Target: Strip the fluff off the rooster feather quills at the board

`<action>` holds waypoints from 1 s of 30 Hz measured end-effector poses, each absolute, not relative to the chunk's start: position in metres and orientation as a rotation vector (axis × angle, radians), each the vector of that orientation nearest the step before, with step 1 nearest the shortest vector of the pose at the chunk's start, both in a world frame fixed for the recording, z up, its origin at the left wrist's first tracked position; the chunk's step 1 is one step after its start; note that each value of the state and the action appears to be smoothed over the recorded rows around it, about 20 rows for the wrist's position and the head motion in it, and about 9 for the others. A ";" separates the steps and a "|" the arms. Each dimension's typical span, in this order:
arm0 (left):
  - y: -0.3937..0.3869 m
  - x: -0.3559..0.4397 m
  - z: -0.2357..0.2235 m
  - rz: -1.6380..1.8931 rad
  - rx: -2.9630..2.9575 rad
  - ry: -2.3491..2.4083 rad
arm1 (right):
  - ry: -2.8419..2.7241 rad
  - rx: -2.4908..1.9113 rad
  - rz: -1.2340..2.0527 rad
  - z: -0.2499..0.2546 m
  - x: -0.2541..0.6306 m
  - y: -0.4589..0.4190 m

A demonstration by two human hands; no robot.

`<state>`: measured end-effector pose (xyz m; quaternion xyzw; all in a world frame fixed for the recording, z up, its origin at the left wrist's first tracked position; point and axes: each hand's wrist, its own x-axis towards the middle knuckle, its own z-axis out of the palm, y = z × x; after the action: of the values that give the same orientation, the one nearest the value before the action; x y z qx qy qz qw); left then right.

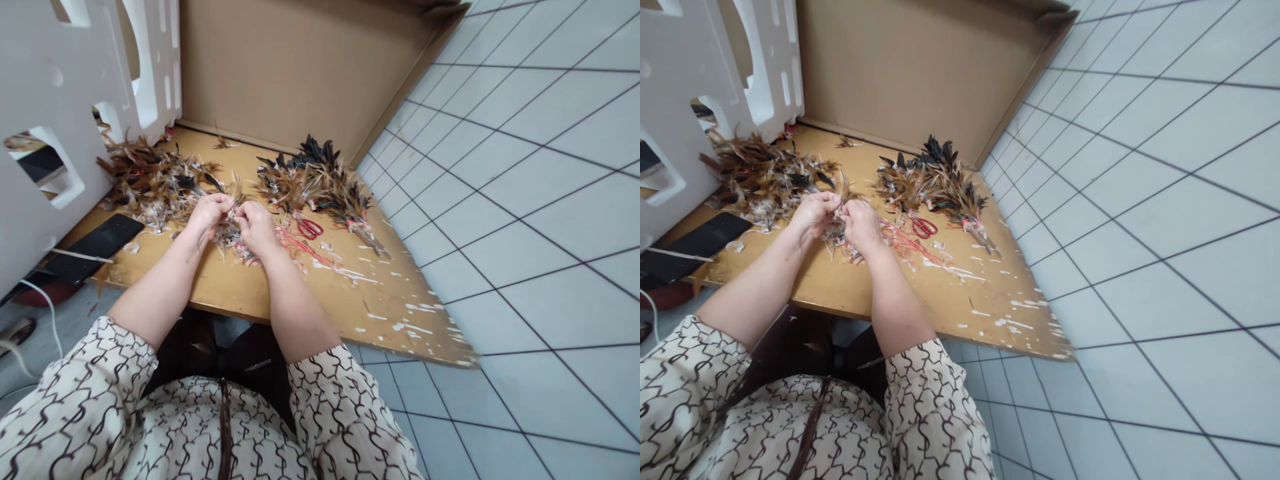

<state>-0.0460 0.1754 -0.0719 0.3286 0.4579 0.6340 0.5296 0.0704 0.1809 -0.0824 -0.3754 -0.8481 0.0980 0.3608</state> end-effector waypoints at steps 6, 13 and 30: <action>0.178 -0.046 -0.075 1.540 0.772 1.100 | -2.209 -0.963 0.290 -0.080 0.070 0.179; 0.177 -0.046 -0.074 1.547 0.735 1.092 | -2.207 -0.993 0.331 -0.079 0.067 0.178; 0.177 -0.044 -0.072 1.574 0.691 1.123 | -1.871 -1.161 0.793 -0.093 0.057 0.185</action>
<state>-0.0438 0.1769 -0.0717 0.2880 0.4680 0.6559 0.5176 0.0565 0.1845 -0.0932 -0.4566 -0.7362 0.3121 0.3901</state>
